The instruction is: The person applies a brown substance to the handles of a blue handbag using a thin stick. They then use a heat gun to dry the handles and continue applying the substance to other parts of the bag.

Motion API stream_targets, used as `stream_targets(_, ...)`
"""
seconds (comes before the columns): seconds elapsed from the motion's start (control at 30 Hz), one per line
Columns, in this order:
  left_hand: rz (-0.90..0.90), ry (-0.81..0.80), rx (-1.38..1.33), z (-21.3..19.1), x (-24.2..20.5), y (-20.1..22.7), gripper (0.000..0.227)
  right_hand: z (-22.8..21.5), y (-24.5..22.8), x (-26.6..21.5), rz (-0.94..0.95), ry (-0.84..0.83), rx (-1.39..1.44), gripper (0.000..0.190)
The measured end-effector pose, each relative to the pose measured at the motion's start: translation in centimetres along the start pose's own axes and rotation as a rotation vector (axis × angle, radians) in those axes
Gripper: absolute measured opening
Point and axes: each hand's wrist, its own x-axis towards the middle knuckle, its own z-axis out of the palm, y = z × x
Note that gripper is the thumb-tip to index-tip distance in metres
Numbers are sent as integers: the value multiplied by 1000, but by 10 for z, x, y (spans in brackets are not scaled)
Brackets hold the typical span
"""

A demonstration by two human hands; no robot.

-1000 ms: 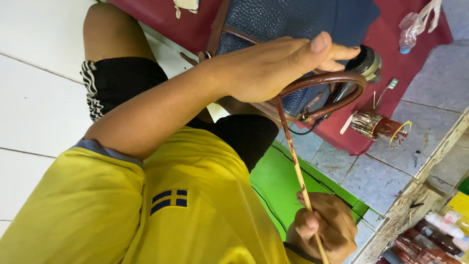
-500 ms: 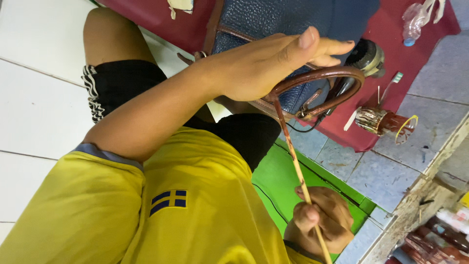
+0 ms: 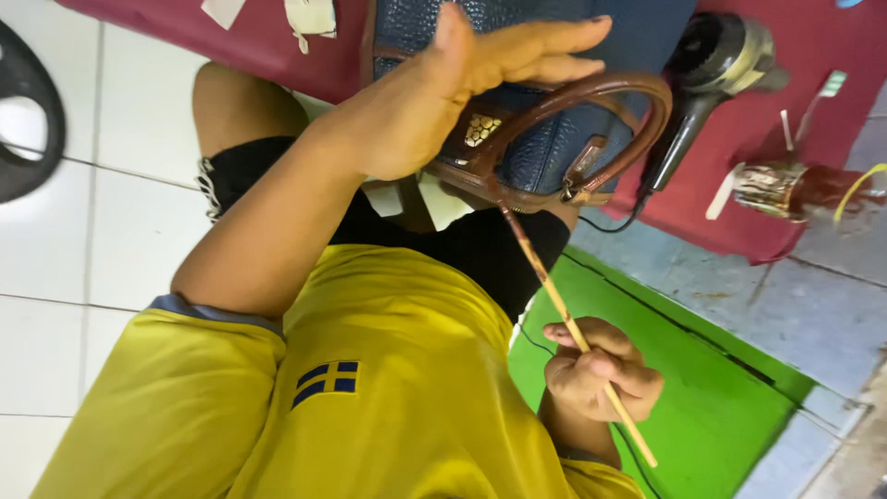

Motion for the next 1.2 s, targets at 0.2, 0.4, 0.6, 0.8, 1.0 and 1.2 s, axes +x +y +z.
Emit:
stream_targets(0.2, 10, 29, -11, 3, 1, 2, 106, -4, -8, 5, 30, -91, -198, 20)
stream_targets(0.4, -25, 26, -108, 3, 0, 0, 105, -24, -3, -1, 71, -320, -88, 21)
stream_targets(0.6, -24, 34, -38, 4, 0, 8, 104, -15, 2, 3, -59, -291, -200, 8)
stream_targets(0.8, -51, 52, -37, 6, -4, 9, 102, -18, 1, -1, 47, -378, -249, 32)
stream_targets(1.0, -54, 73, 115, 10, -2, 19, 103, 4, -2, 15, -24, -293, -173, 31)
stream_targets(1.2, -68, 79, 174, 12, -2, 24, 104, 5, -14, 28, 56, -358, -177, 37)
